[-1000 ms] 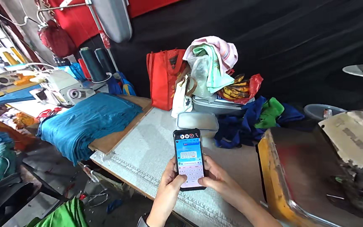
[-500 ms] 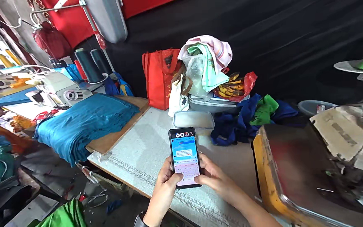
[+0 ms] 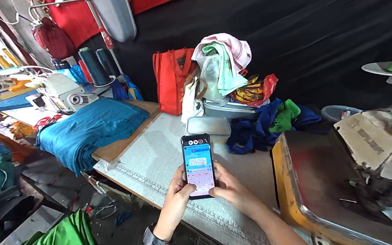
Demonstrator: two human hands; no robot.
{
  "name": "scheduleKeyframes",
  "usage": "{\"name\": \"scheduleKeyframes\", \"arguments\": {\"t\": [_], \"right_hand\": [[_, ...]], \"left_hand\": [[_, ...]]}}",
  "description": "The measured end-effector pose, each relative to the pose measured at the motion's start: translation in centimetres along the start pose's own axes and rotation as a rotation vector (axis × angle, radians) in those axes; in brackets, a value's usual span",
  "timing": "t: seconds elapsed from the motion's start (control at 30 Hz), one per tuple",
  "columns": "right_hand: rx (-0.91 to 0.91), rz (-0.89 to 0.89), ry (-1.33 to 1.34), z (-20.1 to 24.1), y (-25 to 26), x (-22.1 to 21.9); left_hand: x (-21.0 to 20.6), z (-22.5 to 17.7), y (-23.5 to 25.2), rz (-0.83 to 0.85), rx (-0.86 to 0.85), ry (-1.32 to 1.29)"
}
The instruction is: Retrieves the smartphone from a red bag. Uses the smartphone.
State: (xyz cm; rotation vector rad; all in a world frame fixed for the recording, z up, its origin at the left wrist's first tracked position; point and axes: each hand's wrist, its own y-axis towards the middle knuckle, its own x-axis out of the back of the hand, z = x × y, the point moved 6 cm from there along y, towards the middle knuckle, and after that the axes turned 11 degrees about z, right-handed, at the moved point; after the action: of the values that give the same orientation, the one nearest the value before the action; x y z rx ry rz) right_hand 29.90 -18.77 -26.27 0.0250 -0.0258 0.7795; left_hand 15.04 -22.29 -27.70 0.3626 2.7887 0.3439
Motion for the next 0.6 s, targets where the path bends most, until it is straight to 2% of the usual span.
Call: {"name": "scheduleKeyframes", "arguments": {"t": [0.4, 0.6], "right_hand": [[0.037, 0.038, 0.028, -0.18, 0.24, 0.06], [-0.021, -0.003, 0.003, -0.11, 0.01, 0.39]], "left_hand": [[0.16, 0.03, 0.00, -0.007, 0.000, 0.010], [0.17, 0.01, 0.06, 0.020, 0.012, -0.003]]}}
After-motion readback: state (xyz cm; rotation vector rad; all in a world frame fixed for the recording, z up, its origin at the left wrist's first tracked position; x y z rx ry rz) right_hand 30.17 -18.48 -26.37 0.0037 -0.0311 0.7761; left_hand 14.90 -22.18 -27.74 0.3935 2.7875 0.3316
